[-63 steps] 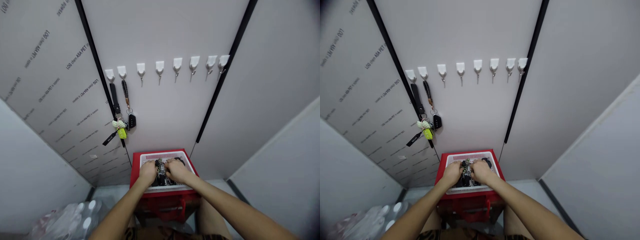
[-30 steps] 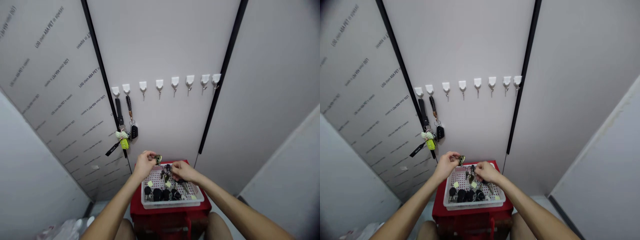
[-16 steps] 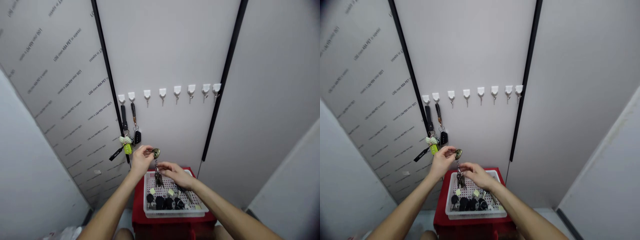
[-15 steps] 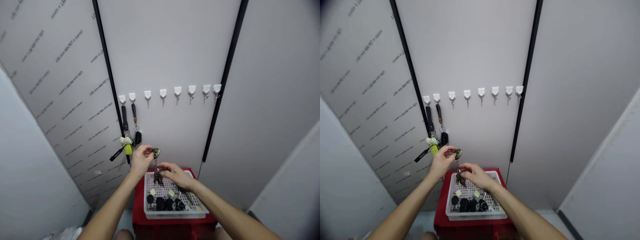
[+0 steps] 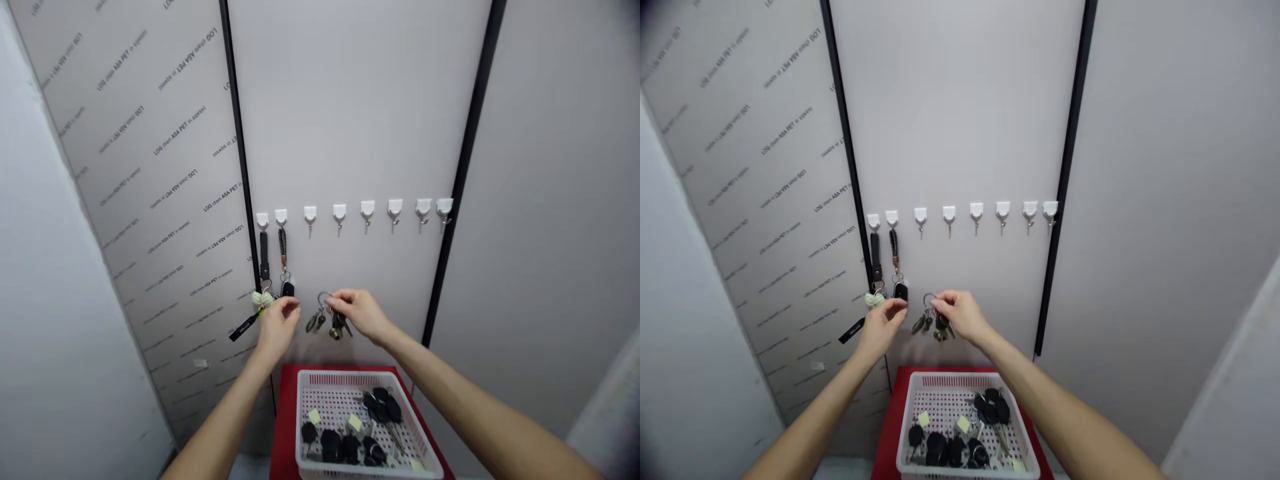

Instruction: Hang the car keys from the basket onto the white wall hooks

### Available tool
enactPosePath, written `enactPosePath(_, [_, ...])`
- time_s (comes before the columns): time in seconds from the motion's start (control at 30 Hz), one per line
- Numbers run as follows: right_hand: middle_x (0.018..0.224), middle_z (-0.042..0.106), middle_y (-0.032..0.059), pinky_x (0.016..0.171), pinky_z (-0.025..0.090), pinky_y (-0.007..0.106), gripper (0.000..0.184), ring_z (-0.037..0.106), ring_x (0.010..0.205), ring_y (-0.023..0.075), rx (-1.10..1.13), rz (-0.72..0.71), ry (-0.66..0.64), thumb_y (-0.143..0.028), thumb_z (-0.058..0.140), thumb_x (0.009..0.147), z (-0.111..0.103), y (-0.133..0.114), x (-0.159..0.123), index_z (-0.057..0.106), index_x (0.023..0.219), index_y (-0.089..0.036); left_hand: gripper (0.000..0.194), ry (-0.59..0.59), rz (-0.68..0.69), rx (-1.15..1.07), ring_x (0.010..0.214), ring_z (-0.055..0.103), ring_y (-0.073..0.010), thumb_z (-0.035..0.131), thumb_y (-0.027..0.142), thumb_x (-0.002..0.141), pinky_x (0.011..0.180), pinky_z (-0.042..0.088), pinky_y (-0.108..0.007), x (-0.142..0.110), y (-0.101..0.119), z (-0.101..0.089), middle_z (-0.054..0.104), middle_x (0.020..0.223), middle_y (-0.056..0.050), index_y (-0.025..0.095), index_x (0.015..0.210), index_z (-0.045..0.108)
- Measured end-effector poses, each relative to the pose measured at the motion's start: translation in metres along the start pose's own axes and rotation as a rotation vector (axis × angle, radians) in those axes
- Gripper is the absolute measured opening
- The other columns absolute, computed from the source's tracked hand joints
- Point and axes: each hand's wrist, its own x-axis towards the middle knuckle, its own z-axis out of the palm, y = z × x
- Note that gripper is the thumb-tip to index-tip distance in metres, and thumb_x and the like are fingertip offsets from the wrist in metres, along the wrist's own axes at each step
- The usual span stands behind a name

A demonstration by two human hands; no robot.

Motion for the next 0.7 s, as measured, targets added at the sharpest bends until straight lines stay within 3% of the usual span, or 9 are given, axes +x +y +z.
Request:
enactPosePath(0.17, [0.046, 0.047, -0.003, 0.041, 0.03, 0.017, 0.021, 0.036, 0.041, 0.0046, 0.026, -0.075, 0.189, -0.032, 0.048, 0.057, -0.004, -0.036, 0.042, 0.053, 0.057, -0.012, 0.025, 0.033, 0.244, -0.03, 0.081, 0.049, -0.011, 0.038, 0.017, 0.067, 0.07, 0.04, -0.023, 0.018, 0.043, 0.002, 0.053, 0.09, -0.004, 0.016, 0.089, 0.05])
enactPosePath(0.3, [0.045, 0.048, -0.0017, 0.04, 0.03, 0.017, 0.024, 0.038, 0.039, 0.0054, -0.105, -0.143, 0.324, -0.034, 0.046, 0.058, -0.005, -0.056, 0.073, 0.056, 0.057, -0.012, 0.033, 0.052, 0.293, 0.124, 0.091, 0.044, -0.0149, 0.039, 0.013, 0.065, 0.08, 0.035, -0.028, 0.044, 0.064, 0.002, 0.05, 0.099, -0.007, 0.013, 0.097, 0.046])
enactPosePath(0.53, [0.047, 0.052, 0.0015, 0.047, 0.034, 0.019, 0.026, 0.045, 0.046, 0.0081, -0.298, -0.164, 0.484, -0.032, 0.043, 0.062, -0.006, -0.067, 0.103, 0.058, 0.057, -0.011, 0.037, 0.101, 0.273, 0.212, 0.091, 0.044, -0.0172, 0.038, 0.009, 0.061, 0.082, 0.032, -0.031, 0.084, 0.065, 0.008, 0.051, 0.097, -0.008, 0.013, 0.097, 0.046])
enactPosePath(0.7, [0.051, 0.054, 0.0038, 0.052, 0.036, 0.021, 0.026, 0.048, 0.05, 0.0102, -0.388, -0.103, 0.442, -0.028, 0.04, 0.064, -0.008, -0.063, 0.105, 0.058, 0.058, -0.01, 0.035, 0.072, 0.246, 0.197, 0.087, 0.046, -0.0178, 0.039, 0.009, 0.06, 0.08, 0.034, -0.032, 0.091, 0.061, 0.013, 0.052, 0.091, -0.008, 0.013, 0.093, 0.049])
